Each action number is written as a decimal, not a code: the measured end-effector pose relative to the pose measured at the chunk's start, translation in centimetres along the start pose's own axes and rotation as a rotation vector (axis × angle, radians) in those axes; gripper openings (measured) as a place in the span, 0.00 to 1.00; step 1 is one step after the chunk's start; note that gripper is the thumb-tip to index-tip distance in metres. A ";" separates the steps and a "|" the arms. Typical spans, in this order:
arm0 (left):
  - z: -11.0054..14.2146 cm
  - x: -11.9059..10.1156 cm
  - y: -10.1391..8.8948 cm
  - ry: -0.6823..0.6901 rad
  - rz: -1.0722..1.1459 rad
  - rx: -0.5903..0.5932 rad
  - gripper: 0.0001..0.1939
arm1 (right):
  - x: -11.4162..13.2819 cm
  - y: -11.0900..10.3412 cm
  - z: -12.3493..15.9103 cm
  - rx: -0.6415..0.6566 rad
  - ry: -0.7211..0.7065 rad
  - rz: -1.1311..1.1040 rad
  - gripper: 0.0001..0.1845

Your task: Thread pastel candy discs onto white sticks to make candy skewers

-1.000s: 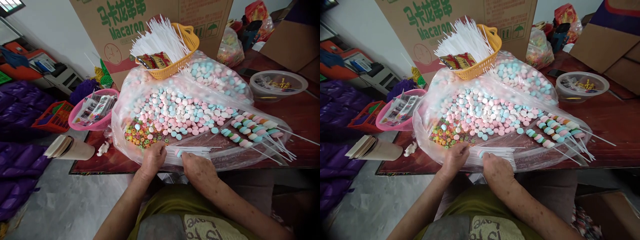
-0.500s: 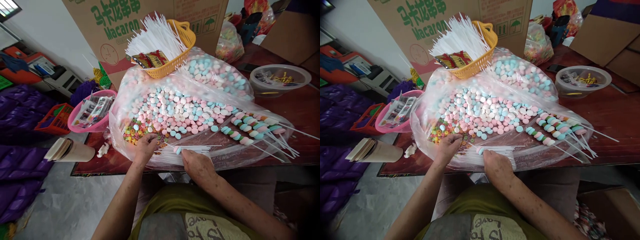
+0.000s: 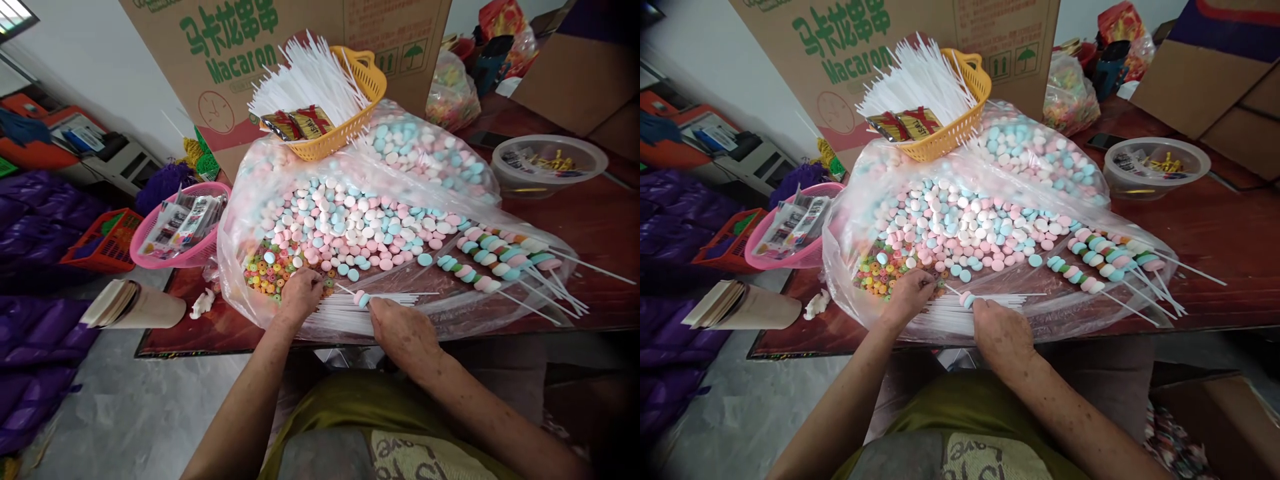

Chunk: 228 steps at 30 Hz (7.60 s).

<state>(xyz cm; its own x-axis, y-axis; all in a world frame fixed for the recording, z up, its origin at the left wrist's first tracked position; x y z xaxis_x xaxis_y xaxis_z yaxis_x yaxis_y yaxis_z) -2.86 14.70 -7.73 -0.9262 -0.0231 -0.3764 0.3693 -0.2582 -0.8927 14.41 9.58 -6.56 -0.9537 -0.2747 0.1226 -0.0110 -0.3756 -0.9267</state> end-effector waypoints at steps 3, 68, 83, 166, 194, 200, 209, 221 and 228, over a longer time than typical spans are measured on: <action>0.1 -0.4 0.2 0.007 -0.063 0.029 0.14 | 0.2 0.2 -0.2 0.004 0.002 0.003 0.12; 3.5 -2.3 4.0 -0.163 1.624 -0.106 0.15 | 0.5 0.6 0.2 -0.043 -0.038 -0.151 0.14; -1.9 -3.2 1.5 0.057 0.290 -0.065 0.09 | -1.9 -0.7 -8.4 -0.095 -0.121 -0.666 0.05; 4.2 -1.9 0.2 0.382 0.818 -0.221 0.16 | 0.8 0.9 0.4 -0.011 -0.270 -0.801 0.13; 3.4 -5.1 4.5 -0.131 1.491 -0.269 0.11 | 2.5 1.5 -1.4 -0.054 -0.277 -0.926 0.13; 0.9 -3.4 1.1 0.120 1.004 -0.242 0.26 | -2.1 0.2 -1.5 -0.034 -0.201 -0.918 0.16; -2.5 -0.5 -1.0 0.056 0.535 -0.164 0.04 | -3.9 0.6 -0.9 -0.075 -0.085 -0.668 0.15; 0.6 -0.4 1.4 0.001 1.762 0.101 0.12 | -0.7 0.2 -0.4 0.009 -0.158 -0.485 0.13; 0.6 1.6 -0.6 -0.031 1.167 -0.141 0.13 | -1.9 0.6 -0.2 0.000 -0.093 -0.408 0.14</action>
<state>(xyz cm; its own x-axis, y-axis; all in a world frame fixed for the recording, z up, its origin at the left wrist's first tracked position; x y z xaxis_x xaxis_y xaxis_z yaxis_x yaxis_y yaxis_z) -4.60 14.25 -7.67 -0.0219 -0.1987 -0.9798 0.9985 0.0441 -0.0313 16.10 10.05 -7.46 -0.8400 -0.1820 0.5112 -0.3824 -0.4697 -0.7957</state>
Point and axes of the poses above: each hand's wrist, its own z-axis away from the middle knuckle, its own y-axis out of the palm, x = y × z, the point moved 6 cm from there along -z, towards the middle knuckle, and after that the axes turned 12 degrees about x, right-handed, at the moved point
